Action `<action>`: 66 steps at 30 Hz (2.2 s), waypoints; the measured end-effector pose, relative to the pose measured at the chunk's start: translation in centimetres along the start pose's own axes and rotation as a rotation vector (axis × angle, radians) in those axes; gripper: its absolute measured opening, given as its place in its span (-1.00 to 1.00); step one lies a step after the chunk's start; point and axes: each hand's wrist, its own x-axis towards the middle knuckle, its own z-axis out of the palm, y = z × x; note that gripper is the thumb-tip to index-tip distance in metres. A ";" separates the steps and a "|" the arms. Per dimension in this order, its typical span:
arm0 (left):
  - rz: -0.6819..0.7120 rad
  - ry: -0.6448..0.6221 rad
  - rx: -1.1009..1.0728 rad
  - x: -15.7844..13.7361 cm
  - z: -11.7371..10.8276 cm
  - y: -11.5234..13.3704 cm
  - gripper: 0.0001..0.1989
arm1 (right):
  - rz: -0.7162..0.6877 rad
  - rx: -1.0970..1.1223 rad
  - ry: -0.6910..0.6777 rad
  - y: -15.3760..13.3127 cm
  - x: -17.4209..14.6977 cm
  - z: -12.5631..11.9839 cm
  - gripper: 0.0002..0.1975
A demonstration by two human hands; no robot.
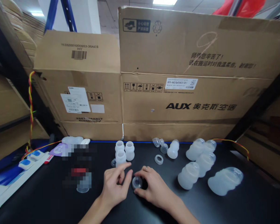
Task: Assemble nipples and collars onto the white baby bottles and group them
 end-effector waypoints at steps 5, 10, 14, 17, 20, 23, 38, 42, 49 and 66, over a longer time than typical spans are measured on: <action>-0.434 0.173 0.128 0.5 -0.2 -1.6 -0.34 | -0.008 0.180 0.103 -0.3 0.3 -0.9 -0.68; -0.636 -0.083 0.050 0.3 0.3 -2.4 -0.56 | -0.135 0.366 0.313 -0.6 0.4 -1.8 -0.74; -0.568 -0.291 -0.183 -0.3 1.0 -1.2 -0.52 | -0.177 0.497 0.366 -0.6 0.1 -1.7 -0.48; -0.539 -0.402 -0.310 -0.4 1.4 0.1 -0.48 | -0.177 0.510 0.312 -0.7 -0.2 -1.5 -0.37; -0.568 -0.463 -0.444 0.0 1.3 0.9 -0.47 | -0.173 0.484 0.238 -1.0 -0.6 -1.8 -0.29; -0.627 -0.552 -0.620 0.7 0.8 1.0 -0.58 | -0.191 0.500 0.120 -1.2 -1.0 -2.5 -0.25; -0.679 -0.488 -0.711 1.7 -0.4 -0.7 -0.40 | -0.163 0.573 0.199 0.0 -0.8 -5.4 -0.70; -0.680 -0.514 -0.734 1.6 -0.3 -0.5 -0.41 | -0.225 0.542 0.236 0.1 -0.7 -4.7 -0.60; -0.654 -0.597 -0.781 1.9 -0.5 0.6 -0.48 | -0.177 0.583 0.066 -1.0 -0.7 -3.5 -0.25; -0.723 0.077 -0.227 -1.4 3.6 0.6 -0.61 | -0.044 0.097 0.697 -2.4 1.7 2.4 -0.54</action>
